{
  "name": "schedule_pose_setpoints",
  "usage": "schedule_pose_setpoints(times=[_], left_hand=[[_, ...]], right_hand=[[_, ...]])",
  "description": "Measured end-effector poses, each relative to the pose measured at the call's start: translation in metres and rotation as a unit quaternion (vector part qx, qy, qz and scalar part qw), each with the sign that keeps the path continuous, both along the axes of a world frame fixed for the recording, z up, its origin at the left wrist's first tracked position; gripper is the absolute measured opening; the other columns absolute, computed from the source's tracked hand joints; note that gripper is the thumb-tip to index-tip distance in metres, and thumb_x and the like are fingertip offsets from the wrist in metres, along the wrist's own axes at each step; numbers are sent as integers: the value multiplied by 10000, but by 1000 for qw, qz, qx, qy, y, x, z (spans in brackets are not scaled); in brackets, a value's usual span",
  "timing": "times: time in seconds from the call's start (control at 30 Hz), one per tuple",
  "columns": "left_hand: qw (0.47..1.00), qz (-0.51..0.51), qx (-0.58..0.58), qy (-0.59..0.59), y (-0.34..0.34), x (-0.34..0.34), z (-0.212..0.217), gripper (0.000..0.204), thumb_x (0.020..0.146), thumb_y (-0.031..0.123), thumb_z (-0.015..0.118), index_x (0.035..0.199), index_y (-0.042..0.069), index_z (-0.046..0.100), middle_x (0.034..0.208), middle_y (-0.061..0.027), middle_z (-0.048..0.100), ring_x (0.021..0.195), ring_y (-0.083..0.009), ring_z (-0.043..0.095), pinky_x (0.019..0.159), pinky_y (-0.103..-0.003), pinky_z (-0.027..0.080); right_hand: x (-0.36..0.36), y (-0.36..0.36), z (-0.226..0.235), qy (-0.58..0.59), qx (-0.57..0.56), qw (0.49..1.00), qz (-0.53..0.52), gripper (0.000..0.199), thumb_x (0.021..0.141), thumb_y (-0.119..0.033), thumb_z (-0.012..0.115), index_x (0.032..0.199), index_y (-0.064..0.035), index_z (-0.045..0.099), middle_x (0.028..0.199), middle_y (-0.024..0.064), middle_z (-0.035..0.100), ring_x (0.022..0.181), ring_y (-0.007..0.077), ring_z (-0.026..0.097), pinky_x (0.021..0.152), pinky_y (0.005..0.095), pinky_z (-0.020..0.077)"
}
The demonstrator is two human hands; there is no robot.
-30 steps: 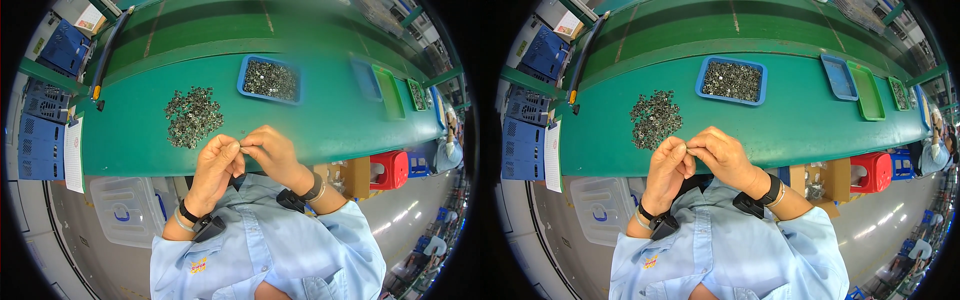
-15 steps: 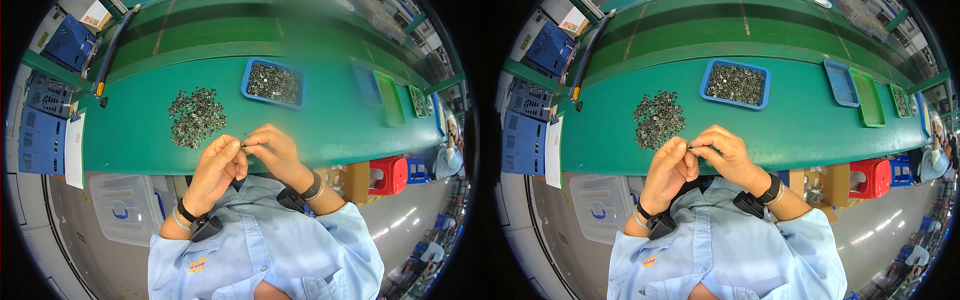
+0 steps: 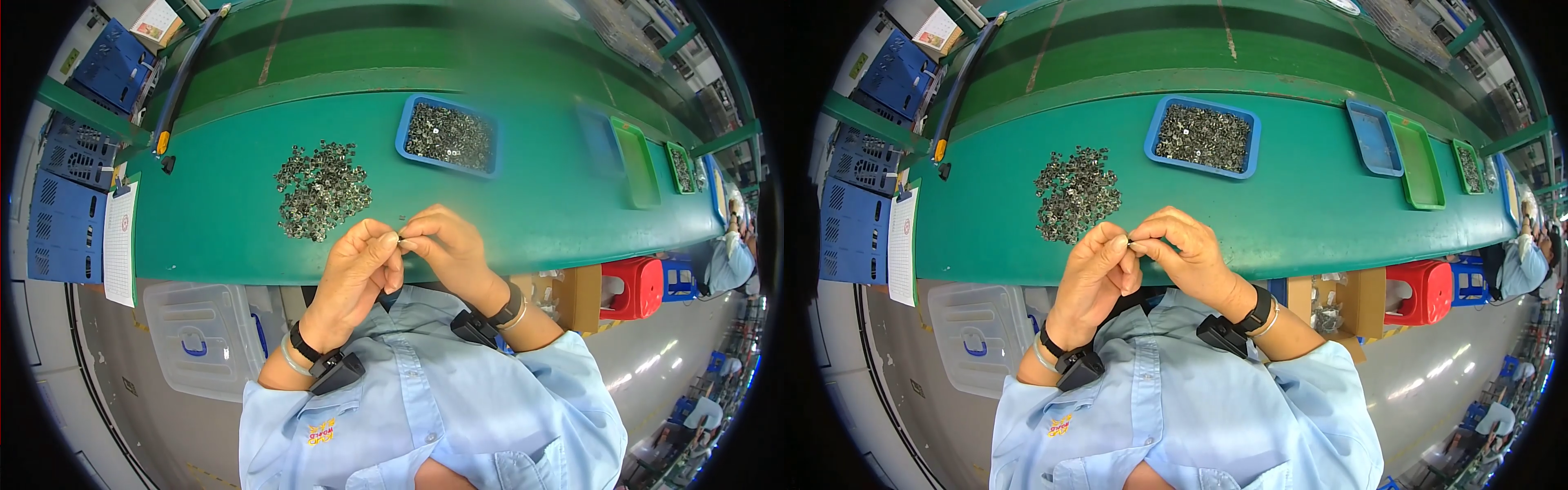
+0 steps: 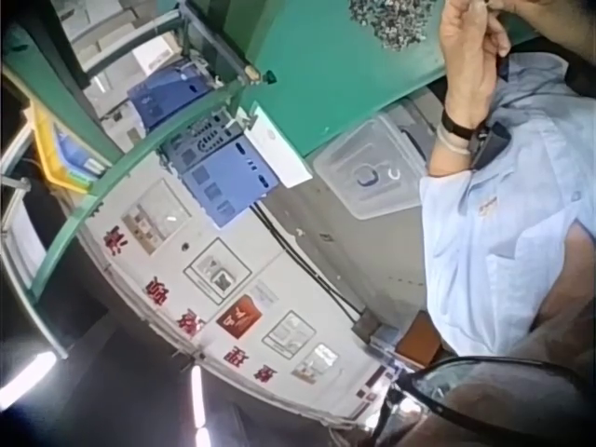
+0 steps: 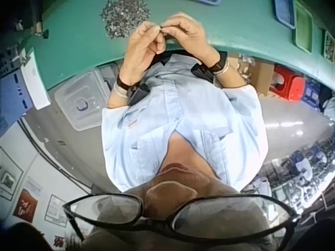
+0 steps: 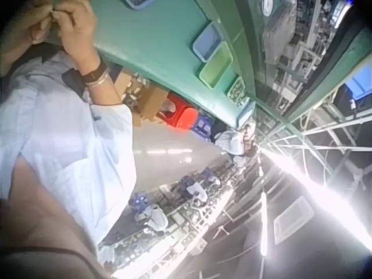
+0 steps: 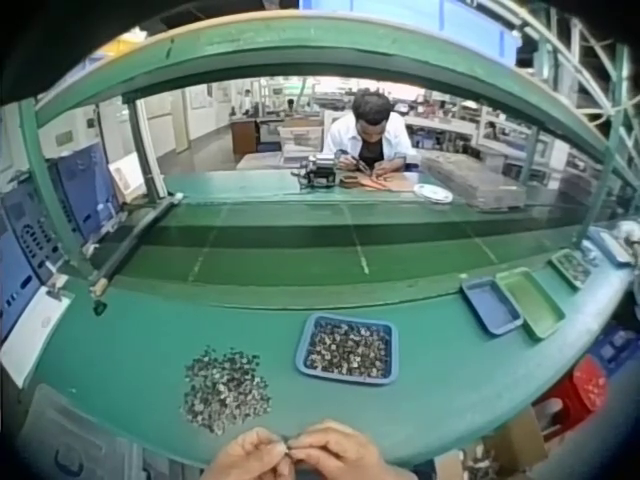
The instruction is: The person picks up small metal components from a pile on the table, brings them together to fit them into each other, and places the assembled pieces into a blue tray.
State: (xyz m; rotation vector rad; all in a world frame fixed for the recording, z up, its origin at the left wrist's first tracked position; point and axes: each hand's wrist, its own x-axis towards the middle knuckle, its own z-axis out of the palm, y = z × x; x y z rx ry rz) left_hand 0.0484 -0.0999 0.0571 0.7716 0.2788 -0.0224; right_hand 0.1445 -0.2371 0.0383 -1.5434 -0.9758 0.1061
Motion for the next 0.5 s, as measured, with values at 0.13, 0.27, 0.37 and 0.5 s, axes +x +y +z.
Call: schedule_pose_setpoints(times=[0.13, 0.27, 0.37, 0.5], left_hand=[[1000, -3, -3, -11, 0, 1, 2, 155, 943, 201, 554, 917, 51, 521, 654, -39, 549, 540, -118, 521, 479, -238, 407], [1000, 0, -24, -16, 0, 0, 5, 158, 942, 205, 556, 916, 52, 524, 655, -38, 547, 541, -119, 521, 479, -238, 408], [1000, -12, -18, -17, 1, 0, 5, 158, 940, 205, 559, 915, 52, 528, 662, -38, 551, 542, -120, 522, 480, -239, 410], [1000, -12, -16, -22, 1, -2, 4, 155, 937, 202, 564, 916, 52, 531, 668, -38, 556, 546, -121, 526, 480, -238, 409]], right_hand=[[2, 0, 1, 36, 12, 999, 16, 93, 805, -46, 673, 887, -57, 631, 843, 54, 623, 769, 171, 593, 670, 281, 485], [2, 0, 3, 49, 24, 998, 29, 90, 813, -36, 665, 894, -53, 631, 852, 56, 620, 777, 166, 590, 676, 280, 486], [2, 0, 3, 52, 29, 998, 25, 96, 808, -27, 661, 896, -52, 632, 841, 51, 625, 774, 167, 602, 681, 282, 493], [-1, 0, 4, 54, 28, 998, 20, 100, 805, -23, 661, 896, -53, 633, 835, 48, 627, 775, 166, 608, 685, 283, 496]])
